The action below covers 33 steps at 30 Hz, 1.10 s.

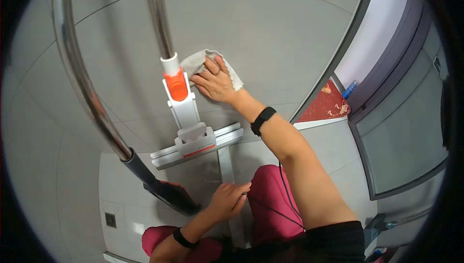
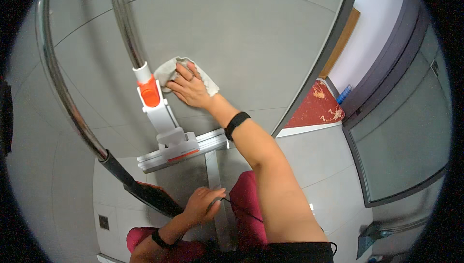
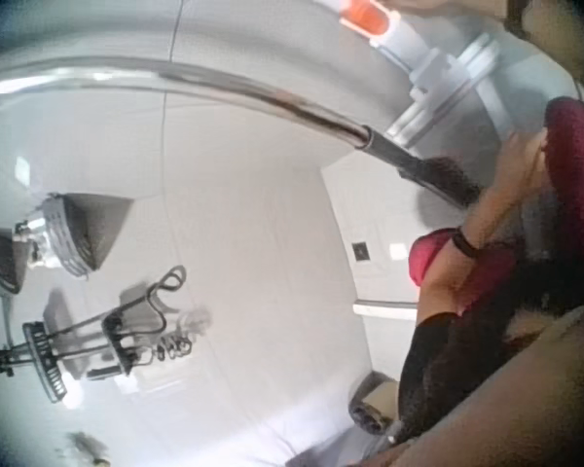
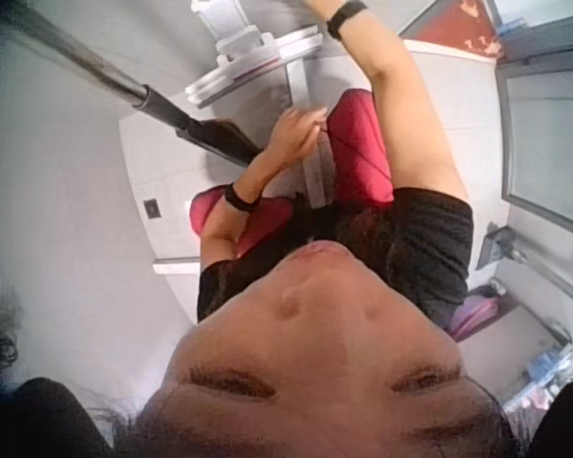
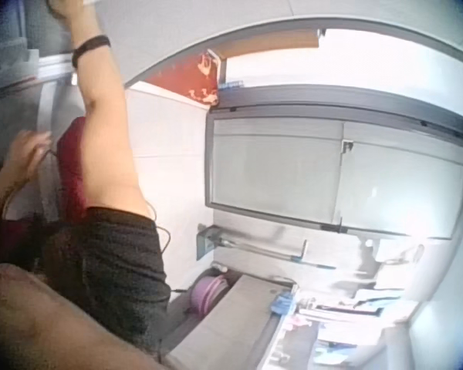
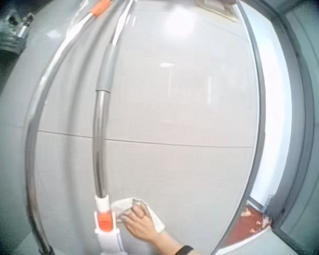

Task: Cleaning the tiles of a bathroom wall using a small white cloth.

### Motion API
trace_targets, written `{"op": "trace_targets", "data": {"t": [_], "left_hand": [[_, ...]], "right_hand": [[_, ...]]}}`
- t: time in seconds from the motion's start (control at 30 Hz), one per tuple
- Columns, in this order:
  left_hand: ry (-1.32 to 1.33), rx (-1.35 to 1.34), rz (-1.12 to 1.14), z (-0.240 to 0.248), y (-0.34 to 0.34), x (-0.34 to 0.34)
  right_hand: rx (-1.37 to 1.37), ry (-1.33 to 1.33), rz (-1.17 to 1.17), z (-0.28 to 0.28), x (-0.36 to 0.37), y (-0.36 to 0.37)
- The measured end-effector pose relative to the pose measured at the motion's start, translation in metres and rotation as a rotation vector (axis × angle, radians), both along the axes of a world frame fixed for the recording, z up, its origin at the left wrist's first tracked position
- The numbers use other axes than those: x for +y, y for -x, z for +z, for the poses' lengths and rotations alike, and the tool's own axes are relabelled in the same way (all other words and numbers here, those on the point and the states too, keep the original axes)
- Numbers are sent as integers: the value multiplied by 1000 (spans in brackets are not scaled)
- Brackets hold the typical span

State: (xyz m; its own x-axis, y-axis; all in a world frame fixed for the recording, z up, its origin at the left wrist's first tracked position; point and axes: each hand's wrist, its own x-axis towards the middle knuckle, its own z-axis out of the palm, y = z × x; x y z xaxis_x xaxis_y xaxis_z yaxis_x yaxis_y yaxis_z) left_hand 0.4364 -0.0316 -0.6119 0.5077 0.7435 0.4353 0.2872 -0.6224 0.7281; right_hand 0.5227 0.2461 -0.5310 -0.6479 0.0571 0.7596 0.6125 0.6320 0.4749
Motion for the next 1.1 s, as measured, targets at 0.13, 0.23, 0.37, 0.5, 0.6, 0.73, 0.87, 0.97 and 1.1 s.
{"op": "trace_targets", "data": {"t": [0.13,0.23,0.37,0.5,0.6,0.73,0.87,0.97,1.1], "left_hand": [[6,50,-23,-5,6,-4],[-5,87,-31,-11,7,-8],[32,82,-39,-15,10,-12],[81,21,7,-9,10,-15],[80,1,41,-7,9,-15],[52,-9,64,-3,11,-15],[46,38,62,-14,8,-11],[20,14,55,-13,9,-4],[8,13,46,-15,1,3]], "right_hand": [[162,-8,-51,-5,7,-62],[363,-42,-421,31,-4,-107],[787,-90,-402,64,7,-148],[1037,-71,-471,15,14,-151],[1305,65,-551,-60,12,-140],[1530,262,-557,-125,6,-123],[1956,374,-866,-109,22,-92],[1742,404,-780,-42,23,-53],[825,31,-540,53,1,-56]]}}
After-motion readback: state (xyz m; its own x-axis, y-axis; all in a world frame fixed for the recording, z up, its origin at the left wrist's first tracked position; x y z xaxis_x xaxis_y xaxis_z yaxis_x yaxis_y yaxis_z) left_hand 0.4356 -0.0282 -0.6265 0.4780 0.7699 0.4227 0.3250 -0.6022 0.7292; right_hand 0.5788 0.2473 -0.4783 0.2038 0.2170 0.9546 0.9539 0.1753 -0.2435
